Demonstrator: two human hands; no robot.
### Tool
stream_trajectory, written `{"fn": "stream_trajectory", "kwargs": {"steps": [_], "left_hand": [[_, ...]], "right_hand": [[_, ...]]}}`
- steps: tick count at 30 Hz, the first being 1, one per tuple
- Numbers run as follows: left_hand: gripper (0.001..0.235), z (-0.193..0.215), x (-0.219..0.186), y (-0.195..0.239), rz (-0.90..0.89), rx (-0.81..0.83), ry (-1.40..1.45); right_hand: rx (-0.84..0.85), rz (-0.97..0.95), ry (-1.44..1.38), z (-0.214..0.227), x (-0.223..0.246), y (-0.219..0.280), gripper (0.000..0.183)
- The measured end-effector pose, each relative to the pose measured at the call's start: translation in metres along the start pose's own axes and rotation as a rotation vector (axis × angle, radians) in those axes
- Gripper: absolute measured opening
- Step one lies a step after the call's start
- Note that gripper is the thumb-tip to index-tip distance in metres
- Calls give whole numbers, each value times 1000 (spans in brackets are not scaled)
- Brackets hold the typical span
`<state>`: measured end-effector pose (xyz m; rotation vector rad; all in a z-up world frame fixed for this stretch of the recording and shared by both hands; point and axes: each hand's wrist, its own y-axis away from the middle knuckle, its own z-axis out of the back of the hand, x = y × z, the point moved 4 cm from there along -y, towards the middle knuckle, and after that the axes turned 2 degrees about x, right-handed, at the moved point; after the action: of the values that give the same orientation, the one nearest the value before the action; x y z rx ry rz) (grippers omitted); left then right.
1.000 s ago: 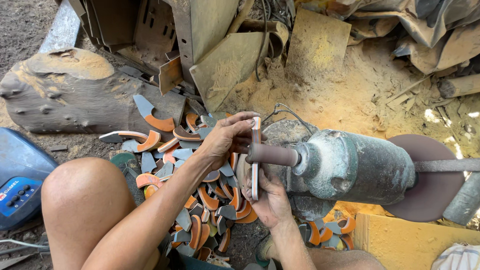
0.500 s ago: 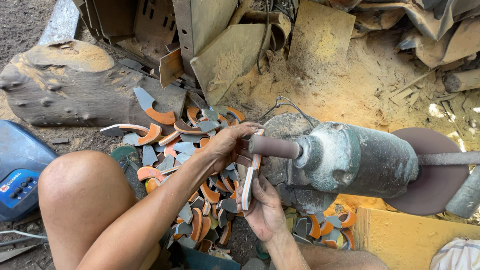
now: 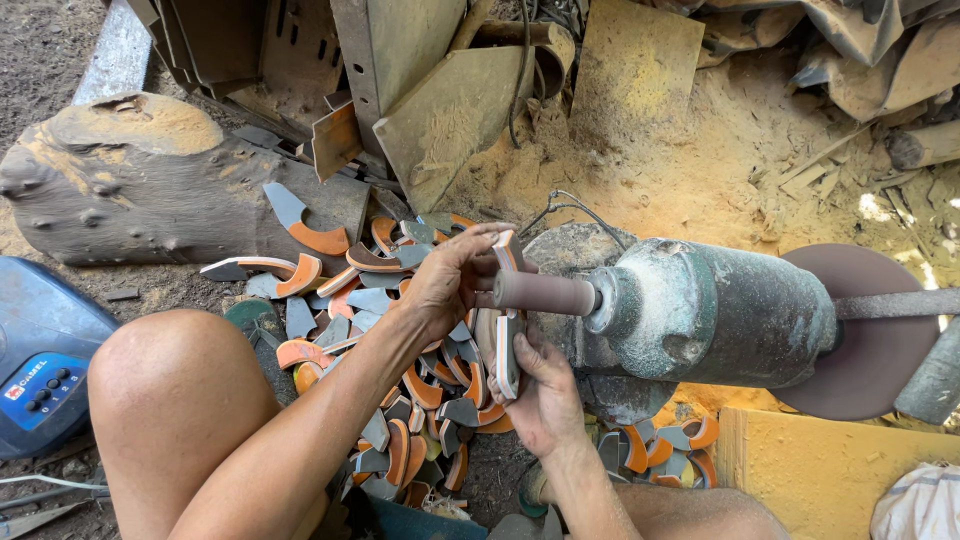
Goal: The person sits on the ground and uses a bench grinder to smooth the edges of small curved wooden pieces. They pick up each piece from a pile, press it against the rotating grinding wheel, and then place it back down, repeating the process continuously.
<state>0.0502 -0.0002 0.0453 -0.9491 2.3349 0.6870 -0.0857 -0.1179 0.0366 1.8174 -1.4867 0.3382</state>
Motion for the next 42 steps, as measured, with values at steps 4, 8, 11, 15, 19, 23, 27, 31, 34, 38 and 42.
{"fn": "stream_trajectory", "kwargs": {"steps": [4, 8, 11, 15, 19, 23, 27, 31, 34, 38, 42], "left_hand": [[45, -4, -3, 3, -44, 15, 70], [45, -4, -4, 2, -87, -9, 52], [44, -4, -6, 2, -121, -21, 31], [44, -3, -6, 2, -107, -18, 43], [43, -3, 1, 1, -44, -5, 52], [42, -2, 10, -3, -14, 1, 53], [39, -4, 19, -4, 28, 1, 53], [34, -6, 27, 2, 82, 64, 88], [35, -7, 31, 5, 111, 114, 79], [39, -6, 37, 8, 143, 154, 56], [54, -6, 56, 19, 272, 185, 63]], "right_hand": [[-18, 5, 38, 5, 3, -3, 31], [-57, 5, 42, 7, 3, -6, 30], [-79, 1, 24, 6, 5, -8, 33], [-17, 35, 85, -1, 7, -6, 32], [-30, 11, 91, -5, 4, 2, 34], [-35, 31, 128, -11, 1, 9, 39], [21, 32, 107, -17, -3, 17, 41], [-90, 9, 56, -11, -9, 26, 42], [-112, 13, 57, -5, -13, 31, 43], [-40, 47, 88, 1, -19, 34, 41], [-74, 9, 145, 2, -33, 50, 41]]}}
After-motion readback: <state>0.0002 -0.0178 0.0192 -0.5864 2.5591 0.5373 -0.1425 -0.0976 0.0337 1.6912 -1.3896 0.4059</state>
